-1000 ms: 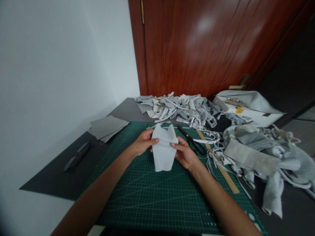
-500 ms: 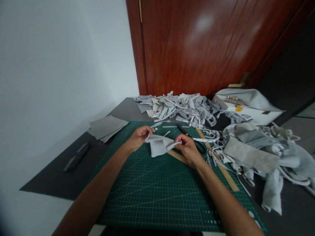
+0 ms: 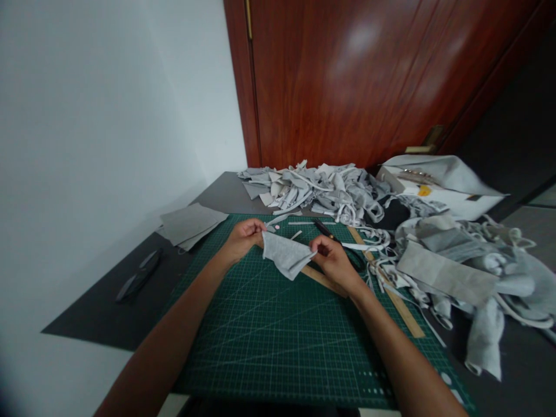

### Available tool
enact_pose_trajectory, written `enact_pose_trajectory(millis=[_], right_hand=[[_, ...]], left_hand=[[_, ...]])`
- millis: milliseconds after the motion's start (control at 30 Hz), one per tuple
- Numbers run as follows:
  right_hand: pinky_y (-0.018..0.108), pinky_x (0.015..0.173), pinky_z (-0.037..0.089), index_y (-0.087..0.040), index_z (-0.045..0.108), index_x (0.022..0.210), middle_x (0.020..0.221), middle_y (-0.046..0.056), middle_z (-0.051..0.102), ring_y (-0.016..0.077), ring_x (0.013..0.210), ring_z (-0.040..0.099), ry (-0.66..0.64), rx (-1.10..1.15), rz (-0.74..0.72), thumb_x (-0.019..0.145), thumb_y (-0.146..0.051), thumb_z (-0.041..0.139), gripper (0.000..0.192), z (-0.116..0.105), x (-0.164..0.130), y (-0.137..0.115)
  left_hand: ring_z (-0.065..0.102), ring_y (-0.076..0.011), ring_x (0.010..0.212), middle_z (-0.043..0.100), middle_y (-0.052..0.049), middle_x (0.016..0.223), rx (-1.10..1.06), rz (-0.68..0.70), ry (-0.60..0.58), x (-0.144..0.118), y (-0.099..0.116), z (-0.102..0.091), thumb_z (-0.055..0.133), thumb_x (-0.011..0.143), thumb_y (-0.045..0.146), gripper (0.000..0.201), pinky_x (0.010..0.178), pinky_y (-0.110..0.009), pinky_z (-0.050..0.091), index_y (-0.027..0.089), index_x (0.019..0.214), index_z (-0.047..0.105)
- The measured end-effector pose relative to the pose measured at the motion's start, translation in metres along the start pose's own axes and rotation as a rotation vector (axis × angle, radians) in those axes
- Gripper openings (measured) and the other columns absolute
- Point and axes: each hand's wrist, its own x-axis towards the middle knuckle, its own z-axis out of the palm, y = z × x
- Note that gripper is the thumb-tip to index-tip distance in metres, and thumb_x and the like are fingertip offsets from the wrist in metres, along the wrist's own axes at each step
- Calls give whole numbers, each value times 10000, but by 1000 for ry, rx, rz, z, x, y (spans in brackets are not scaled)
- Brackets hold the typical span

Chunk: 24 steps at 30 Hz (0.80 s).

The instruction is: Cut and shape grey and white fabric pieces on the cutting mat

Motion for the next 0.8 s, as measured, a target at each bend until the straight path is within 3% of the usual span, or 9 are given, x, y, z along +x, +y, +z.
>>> enact_pose_trajectory(millis=[167, 333, 400, 533, 667, 800], right_hand=[[296, 624, 389, -248, 619, 699, 688, -35, 566, 169, 642, 482, 43, -85, -10, 719, -337, 884, 280, -4, 2, 5], [339, 769, 475, -261, 658, 802, 849, 5, 680, 214, 808, 606, 18, -24, -28, 795, -413, 861, 253, -1, -1, 0], [349, 802, 491, -268, 641, 818, 893, 11, 713, 224, 854, 638, -14, 9, -22, 822, -430, 849, 264, 0, -3, -1], [328, 693, 470, -281, 603, 849, 687, -31, 650, 199, 674, 599, -89, 23, -24, 910, -465, 770, 256, 1, -5, 0], [331, 733, 471, -272, 629, 851, 793, -10, 660, 203, 756, 602, -106, -1, -53, 893, -465, 788, 254, -4, -3, 2], [333, 727, 449, -260, 623, 764, 746, -4, 640, 205, 744, 576, -99, -15, -84, 905, -472, 762, 290, -9, 0, 3]], left_hand=[[643, -158, 782, 699, -42, 848, 14, 48, -24, 3, -4, -1, 831, 678, 246, 152, 748, -274, 493, 160, 783, 762], [691, -202, 919, 753, -92, 949, 3, 52, -61, 3, -6, -3, 879, 702, 301, 209, 878, -323, 513, 157, 754, 738], [696, -205, 926, 763, -94, 962, 4, 36, -83, 2, -5, -2, 858, 752, 358, 244, 870, -320, 514, 157, 813, 734], [673, -167, 781, 742, -43, 862, -8, -3, -87, 0, -4, -1, 819, 790, 417, 290, 748, -273, 509, 169, 861, 685], [632, -145, 699, 675, 3, 744, -36, 2, -61, 1, -5, -1, 813, 775, 408, 281, 651, -233, 480, 181, 834, 658], [623, -136, 673, 692, -15, 769, -36, -3, -100, 1, -7, -3, 858, 735, 452, 342, 612, -221, 478, 172, 789, 668]])
